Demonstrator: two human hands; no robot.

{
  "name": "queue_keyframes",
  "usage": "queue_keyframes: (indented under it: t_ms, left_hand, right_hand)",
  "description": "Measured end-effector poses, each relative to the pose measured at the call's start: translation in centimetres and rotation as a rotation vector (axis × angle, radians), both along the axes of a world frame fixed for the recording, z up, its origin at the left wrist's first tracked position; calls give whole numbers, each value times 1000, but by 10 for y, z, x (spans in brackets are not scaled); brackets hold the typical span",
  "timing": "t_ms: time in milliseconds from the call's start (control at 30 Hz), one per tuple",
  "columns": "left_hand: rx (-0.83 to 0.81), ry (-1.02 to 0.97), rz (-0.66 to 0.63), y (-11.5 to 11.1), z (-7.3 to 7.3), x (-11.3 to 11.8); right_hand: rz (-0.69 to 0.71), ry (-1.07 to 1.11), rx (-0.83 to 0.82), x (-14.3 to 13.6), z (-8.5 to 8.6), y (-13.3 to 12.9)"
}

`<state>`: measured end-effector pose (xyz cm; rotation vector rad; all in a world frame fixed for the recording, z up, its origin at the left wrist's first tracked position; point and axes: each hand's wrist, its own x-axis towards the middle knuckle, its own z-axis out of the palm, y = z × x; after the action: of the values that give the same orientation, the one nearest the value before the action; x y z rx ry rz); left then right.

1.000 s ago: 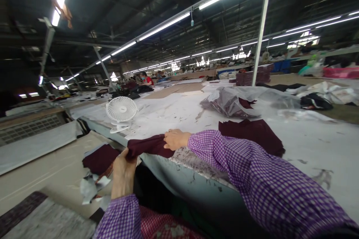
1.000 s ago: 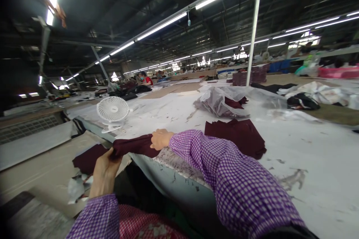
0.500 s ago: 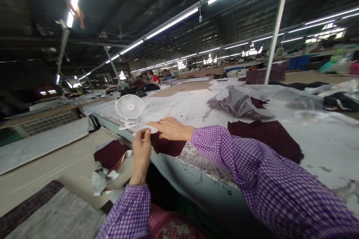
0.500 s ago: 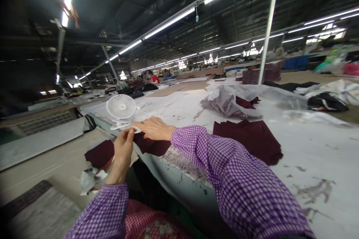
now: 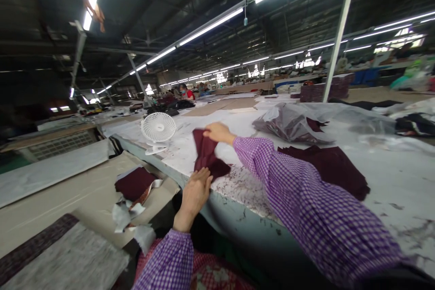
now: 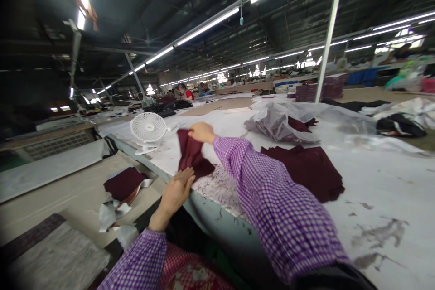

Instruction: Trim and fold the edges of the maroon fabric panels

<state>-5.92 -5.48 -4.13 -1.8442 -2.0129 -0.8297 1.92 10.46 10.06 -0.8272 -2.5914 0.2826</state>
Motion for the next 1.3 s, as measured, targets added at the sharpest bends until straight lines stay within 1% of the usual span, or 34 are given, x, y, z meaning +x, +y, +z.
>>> queue_keyframes:
  t_ms: [67, 100, 167, 200, 267, 300, 367, 400, 433, 467, 533, 567, 600, 633, 700, 767, 800, 867, 967, 1000, 1067, 1167, 1233, 1300]
  left_hand:
    - [-32, -30, -16, -1, 5, 0]
    - [-40, -54, -15, -1, 8, 1]
    - [-43, -111, -9, -1, 11, 0]
    - [-46, -150, -7, -1, 13, -1]
    - [-11, -262, 40, 1, 15, -5]
    - [52, -323, 90, 2, 16, -8]
    - [241, -426, 198, 5, 21, -14]
    - [332, -464, 226, 8, 24, -16]
    - [394, -501, 226, 11, 29, -17]
    - [413, -546, 194, 14, 34, -18]
    - [379, -673, 92, 20, 46, -17]
    - [365, -748, 36, 22, 52, -16]
    - [363, -822, -16, 23, 57, -14]
    - [372, -886, -61, 23, 61, -12]
    - [405, -970, -117, 19, 69, -7]
    - [427, -967, -118, 12, 74, -3]
    - [438, -940, -95, 9, 76, -2]
    - [465, -862, -28, 4, 79, 0]
    - [475, -790, 33, 4, 81, 1]
    - [465, -796, 25, 6, 81, 1]
    - [424, -864, -53, 8, 81, 2]
    - [387, -1034, -208, 5, 82, 4]
    - [403, -1099, -224, -1, 84, 7]
    - [415, -1088, -185, -10, 87, 9]
  right_hand:
    - [-156, 59, -21, 6, 1, 24]
    - [-212, 85, -31, 9, 0, 35]
    - [-252, 132, -39, 14, -3, 48]
    - [-239, 154, -36, 16, -5, 52]
    - [-170, 200, -20, 19, -6, 54]
    - [-132, 221, -6, 20, -5, 53]
    - [-39, 277, -7, 23, 0, 50]
    - [20, 318, -41, 24, 2, 48]
    - [89, 366, -99, 25, 4, 45]
    - [163, 417, -179, 26, 6, 41]
    - [281, 509, -348, 28, 10, 34]
    - [313, 541, -396, 30, 11, 30]
    - [334, 560, -404, 32, 13, 27]
    - [350, 565, -371, 35, 15, 24]
    - [386, 515, -230, 43, 19, 20]
    - [435, 419, -102, 51, 23, 15]
    - [452, 387, -67, 55, 26, 12]
    - [472, 387, -56, 61, 31, 4]
    - [504, 452, -135, 64, 41, -8]
    - [517, 470, -168, 65, 44, -11]
    - [518, 500, -199, 67, 51, -15]
    - [440, 488, -143, 73, 54, -15]
    - [376, 443, -85, 77, 50, -13]
    - [355, 411, -40, 80, 43, -10]
